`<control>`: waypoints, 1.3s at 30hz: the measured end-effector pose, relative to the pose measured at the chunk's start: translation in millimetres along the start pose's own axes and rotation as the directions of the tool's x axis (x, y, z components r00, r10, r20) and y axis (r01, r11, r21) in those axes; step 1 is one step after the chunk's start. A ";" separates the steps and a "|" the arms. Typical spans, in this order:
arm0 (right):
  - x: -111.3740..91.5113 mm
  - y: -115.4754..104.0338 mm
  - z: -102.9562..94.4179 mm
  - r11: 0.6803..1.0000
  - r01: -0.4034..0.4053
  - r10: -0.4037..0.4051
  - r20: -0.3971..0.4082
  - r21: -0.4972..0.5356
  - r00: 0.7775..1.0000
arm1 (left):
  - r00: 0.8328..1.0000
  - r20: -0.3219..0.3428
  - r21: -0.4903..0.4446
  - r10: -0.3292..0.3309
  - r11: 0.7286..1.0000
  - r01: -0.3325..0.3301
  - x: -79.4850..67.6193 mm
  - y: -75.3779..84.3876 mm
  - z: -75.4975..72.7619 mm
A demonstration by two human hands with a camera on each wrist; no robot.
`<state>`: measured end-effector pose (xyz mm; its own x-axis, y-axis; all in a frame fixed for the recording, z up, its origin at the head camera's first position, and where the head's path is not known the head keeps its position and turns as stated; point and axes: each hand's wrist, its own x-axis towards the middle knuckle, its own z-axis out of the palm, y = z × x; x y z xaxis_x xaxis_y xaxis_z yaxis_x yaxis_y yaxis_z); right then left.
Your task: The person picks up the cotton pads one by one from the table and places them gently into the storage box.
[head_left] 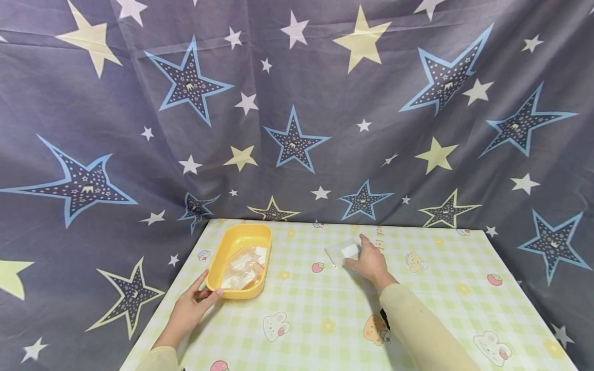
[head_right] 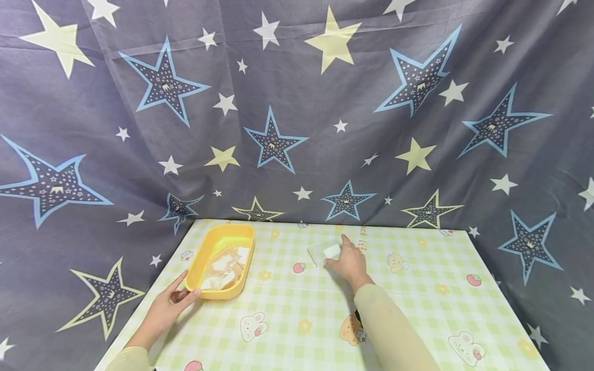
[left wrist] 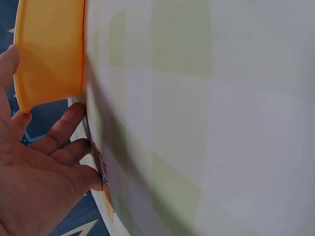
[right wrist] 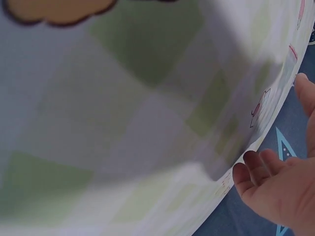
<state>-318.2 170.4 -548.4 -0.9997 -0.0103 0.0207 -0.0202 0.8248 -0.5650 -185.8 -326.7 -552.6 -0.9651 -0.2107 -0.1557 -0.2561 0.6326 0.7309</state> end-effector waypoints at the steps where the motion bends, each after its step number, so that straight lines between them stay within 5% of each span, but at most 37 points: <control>1: 0.7 -0.5 0.9 1.000 0.001 -0.001 -0.002 -0.009 1.000 | 1.000 0.000 0.002 0.001 1.000 -0.001 0.1 0.1 0.1; 24: 10.2 -9.4 13.7 0.990 -0.064 0.068 0.026 -0.125 0.997 | 1.000 -0.005 0.004 -0.005 1.000 0.005 -0.1 0.4 -0.4; 39: 14.9 -6.7 15.4 0.987 -0.062 0.066 0.026 -0.151 0.997 | 0.998 -0.023 0.055 0.058 0.997 -0.057 -2.7 1.2 3.4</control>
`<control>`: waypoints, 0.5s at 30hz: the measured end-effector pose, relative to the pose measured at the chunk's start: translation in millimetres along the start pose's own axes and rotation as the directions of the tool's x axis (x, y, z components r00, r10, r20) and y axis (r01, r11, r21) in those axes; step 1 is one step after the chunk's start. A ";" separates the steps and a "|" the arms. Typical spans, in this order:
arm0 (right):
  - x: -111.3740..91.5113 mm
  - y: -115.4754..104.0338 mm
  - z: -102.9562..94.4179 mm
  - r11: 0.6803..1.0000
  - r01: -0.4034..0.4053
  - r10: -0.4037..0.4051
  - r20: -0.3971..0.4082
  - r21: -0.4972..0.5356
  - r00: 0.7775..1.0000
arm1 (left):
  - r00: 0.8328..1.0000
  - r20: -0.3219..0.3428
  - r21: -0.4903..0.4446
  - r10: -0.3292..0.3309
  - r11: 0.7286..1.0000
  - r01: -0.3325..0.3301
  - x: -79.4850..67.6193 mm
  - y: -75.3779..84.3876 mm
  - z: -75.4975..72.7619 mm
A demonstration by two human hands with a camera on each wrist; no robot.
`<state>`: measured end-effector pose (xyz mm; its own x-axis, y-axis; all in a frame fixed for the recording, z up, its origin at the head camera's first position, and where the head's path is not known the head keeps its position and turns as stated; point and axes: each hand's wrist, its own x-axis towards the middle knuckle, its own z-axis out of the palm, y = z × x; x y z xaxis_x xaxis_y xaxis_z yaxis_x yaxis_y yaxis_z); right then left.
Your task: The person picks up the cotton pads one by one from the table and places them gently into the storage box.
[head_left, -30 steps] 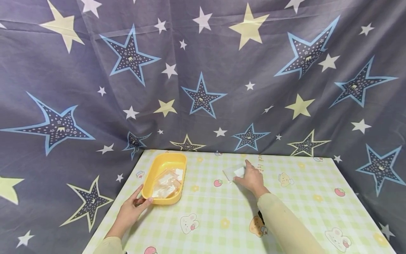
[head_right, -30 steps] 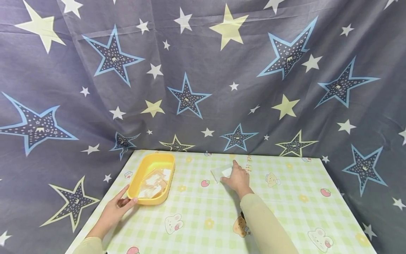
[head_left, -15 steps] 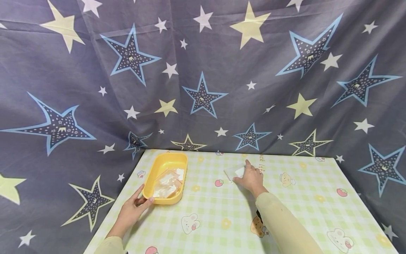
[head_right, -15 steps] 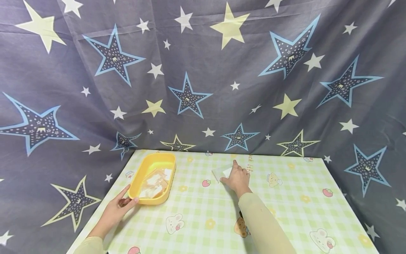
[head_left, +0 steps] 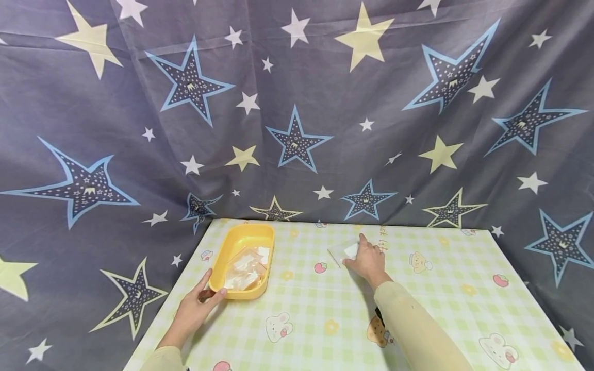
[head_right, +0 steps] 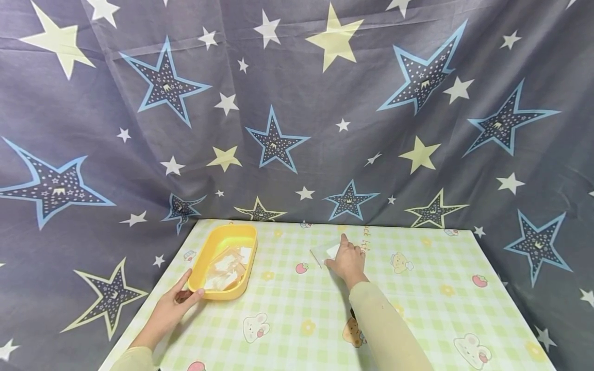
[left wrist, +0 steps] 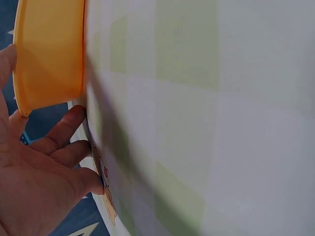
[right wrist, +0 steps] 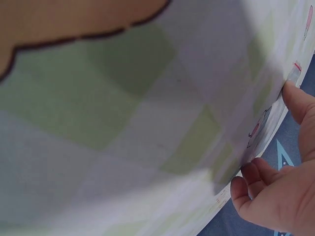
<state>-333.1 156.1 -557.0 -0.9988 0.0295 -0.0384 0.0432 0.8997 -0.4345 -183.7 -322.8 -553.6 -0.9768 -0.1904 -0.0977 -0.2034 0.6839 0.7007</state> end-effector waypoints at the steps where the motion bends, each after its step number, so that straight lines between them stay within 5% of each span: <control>1: -0.4 -0.3 -0.4 1.000 -0.002 0.002 -0.001 0.003 1.000 | 1.000 0.000 -0.003 -0.002 1.000 0.002 0.2 0.1 0.0; 15: -3.8 0.3 1.6 1.000 0.009 -0.008 -0.065 0.016 0.998 | 1.000 0.012 -0.017 -0.028 0.999 0.029 4.0 -0.8 -0.8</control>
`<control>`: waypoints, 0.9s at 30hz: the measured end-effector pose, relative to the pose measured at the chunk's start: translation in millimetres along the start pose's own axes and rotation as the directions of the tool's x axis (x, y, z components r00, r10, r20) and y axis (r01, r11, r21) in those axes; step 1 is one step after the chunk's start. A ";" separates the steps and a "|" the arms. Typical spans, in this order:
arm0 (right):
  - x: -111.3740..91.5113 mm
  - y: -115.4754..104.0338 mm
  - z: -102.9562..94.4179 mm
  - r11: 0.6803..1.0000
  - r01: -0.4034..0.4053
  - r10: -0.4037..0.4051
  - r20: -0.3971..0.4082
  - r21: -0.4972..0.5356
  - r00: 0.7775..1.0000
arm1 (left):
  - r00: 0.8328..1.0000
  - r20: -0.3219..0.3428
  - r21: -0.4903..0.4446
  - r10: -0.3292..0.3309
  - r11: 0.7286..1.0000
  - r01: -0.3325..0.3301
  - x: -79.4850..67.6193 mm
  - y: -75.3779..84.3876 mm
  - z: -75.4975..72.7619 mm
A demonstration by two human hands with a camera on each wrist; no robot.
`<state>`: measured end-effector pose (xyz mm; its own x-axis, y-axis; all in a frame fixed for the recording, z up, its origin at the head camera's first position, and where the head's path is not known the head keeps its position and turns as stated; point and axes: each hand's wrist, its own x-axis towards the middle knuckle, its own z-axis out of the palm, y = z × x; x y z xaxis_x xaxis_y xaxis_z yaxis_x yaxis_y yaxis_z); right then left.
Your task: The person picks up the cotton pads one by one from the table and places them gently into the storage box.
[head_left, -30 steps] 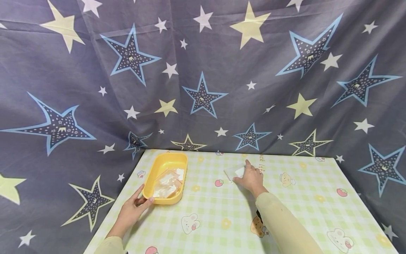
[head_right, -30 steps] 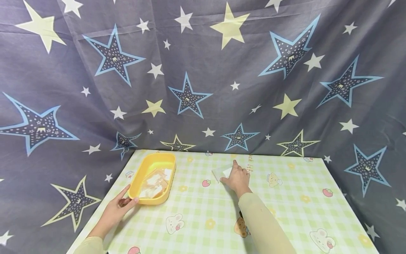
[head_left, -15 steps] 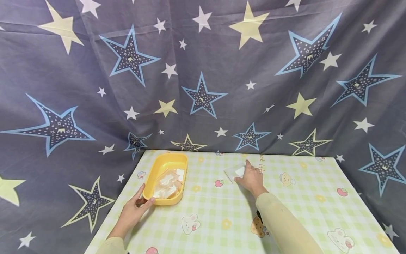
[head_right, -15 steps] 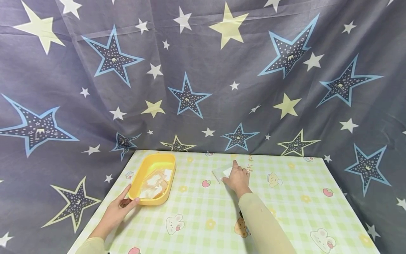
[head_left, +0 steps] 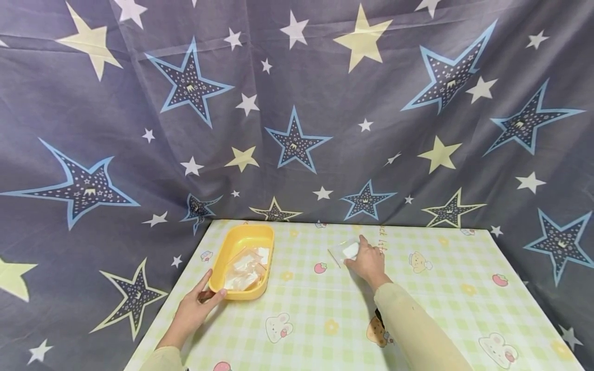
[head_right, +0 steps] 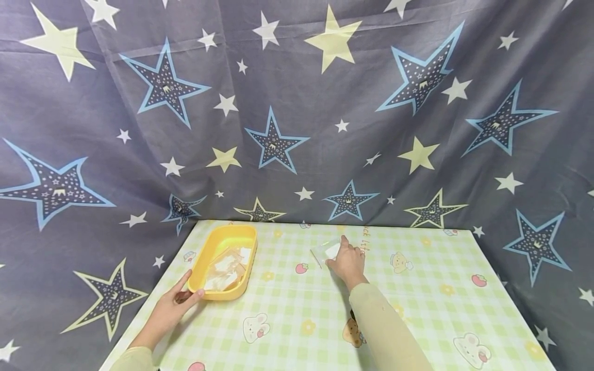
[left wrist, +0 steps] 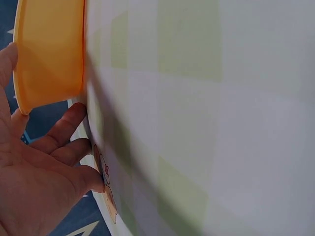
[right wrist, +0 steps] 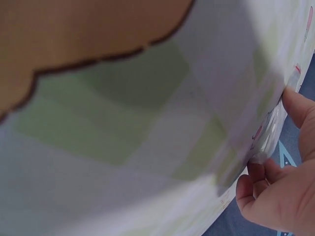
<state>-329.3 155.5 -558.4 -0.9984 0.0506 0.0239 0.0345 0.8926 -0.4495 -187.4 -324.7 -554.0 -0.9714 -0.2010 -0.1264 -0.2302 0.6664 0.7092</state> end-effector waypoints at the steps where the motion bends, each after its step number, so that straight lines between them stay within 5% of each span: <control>1: 0.4 0.3 1.1 1.000 0.003 -0.003 -0.005 -0.002 1.000 | 1.000 0.001 0.001 0.000 1.000 0.000 -0.1 -0.7 0.3; 13: -1.7 -0.5 2.3 0.999 0.032 -0.032 -0.045 -0.003 0.998 | 1.000 -0.003 -0.001 -0.002 1.000 0.002 -0.5 -3.0 0.7; 27: -7.0 0.1 -2.8 0.981 -0.034 0.035 0.002 0.193 0.999 | 1.000 0.005 -0.002 0.004 1.000 -0.004 -1.1 -1.8 0.3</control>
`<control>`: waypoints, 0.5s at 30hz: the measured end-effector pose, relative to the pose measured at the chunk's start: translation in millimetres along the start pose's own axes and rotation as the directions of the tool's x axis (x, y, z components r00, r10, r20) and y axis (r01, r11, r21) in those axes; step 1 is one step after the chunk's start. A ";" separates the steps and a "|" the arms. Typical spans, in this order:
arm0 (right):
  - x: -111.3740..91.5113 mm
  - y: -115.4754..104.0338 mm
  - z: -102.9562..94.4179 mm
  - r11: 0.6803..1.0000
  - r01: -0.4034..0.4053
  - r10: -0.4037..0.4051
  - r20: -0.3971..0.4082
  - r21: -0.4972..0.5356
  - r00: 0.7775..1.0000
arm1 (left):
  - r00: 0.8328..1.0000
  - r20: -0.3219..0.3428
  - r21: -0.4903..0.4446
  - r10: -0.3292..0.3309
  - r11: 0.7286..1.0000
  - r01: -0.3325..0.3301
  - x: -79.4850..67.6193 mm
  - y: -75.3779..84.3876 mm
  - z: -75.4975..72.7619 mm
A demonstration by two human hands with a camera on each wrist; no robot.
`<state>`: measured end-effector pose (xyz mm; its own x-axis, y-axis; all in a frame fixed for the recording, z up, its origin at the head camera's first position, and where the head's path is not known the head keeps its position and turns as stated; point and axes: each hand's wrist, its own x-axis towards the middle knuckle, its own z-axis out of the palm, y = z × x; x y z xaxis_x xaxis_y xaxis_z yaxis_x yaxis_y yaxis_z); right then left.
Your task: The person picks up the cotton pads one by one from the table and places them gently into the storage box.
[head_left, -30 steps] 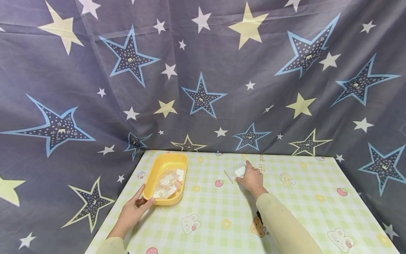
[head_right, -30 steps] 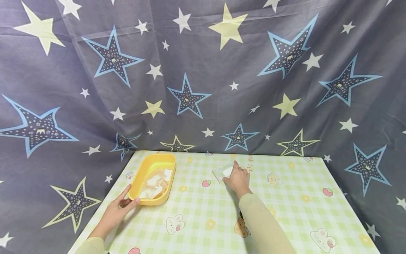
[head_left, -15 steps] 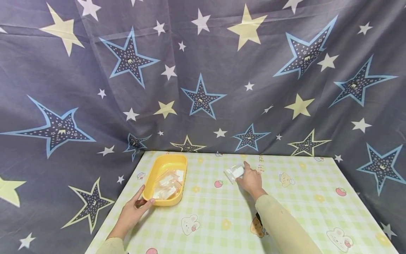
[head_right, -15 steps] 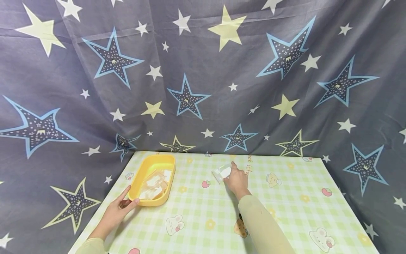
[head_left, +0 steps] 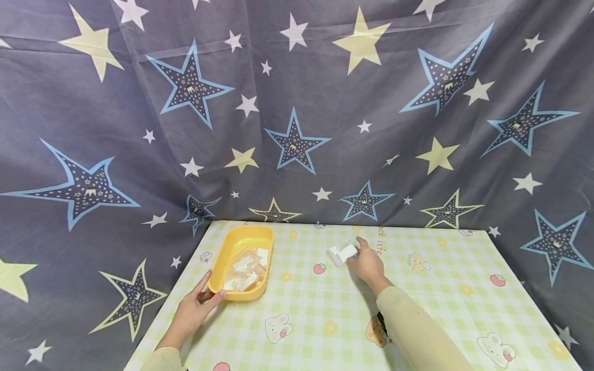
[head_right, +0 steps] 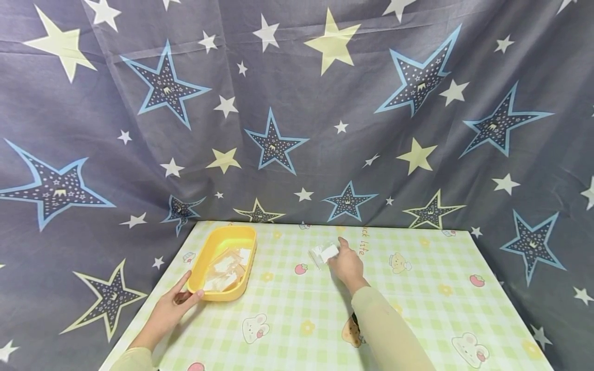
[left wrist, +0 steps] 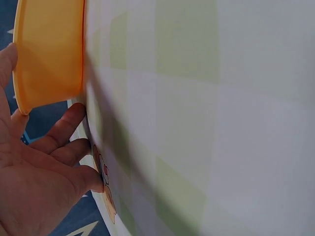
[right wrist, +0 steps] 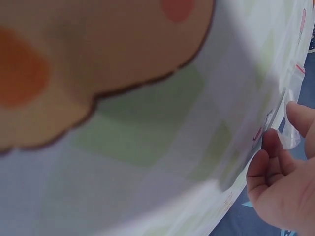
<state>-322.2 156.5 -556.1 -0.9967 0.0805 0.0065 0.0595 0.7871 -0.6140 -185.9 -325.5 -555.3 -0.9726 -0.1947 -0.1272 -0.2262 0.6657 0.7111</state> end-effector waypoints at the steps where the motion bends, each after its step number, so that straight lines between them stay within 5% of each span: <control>1: -0.3 1.1 -0.3 1.000 0.005 -0.005 -0.002 -0.003 1.000 | 1.000 0.000 0.000 -0.001 1.000 0.001 -0.3 0.3 0.0; 15: -4.2 10.3 -11.6 0.997 0.068 -0.068 -0.009 0.020 0.998 | 1.000 0.001 0.003 0.015 1.000 -0.015 0.5 0.0 -0.7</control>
<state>-316.7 171.4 -553.3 -0.9979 0.0325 0.0555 -0.0095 0.7784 -0.6277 -186.4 -326.1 -554.9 -0.9760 -0.1838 -0.1168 -0.2114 0.6709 0.7108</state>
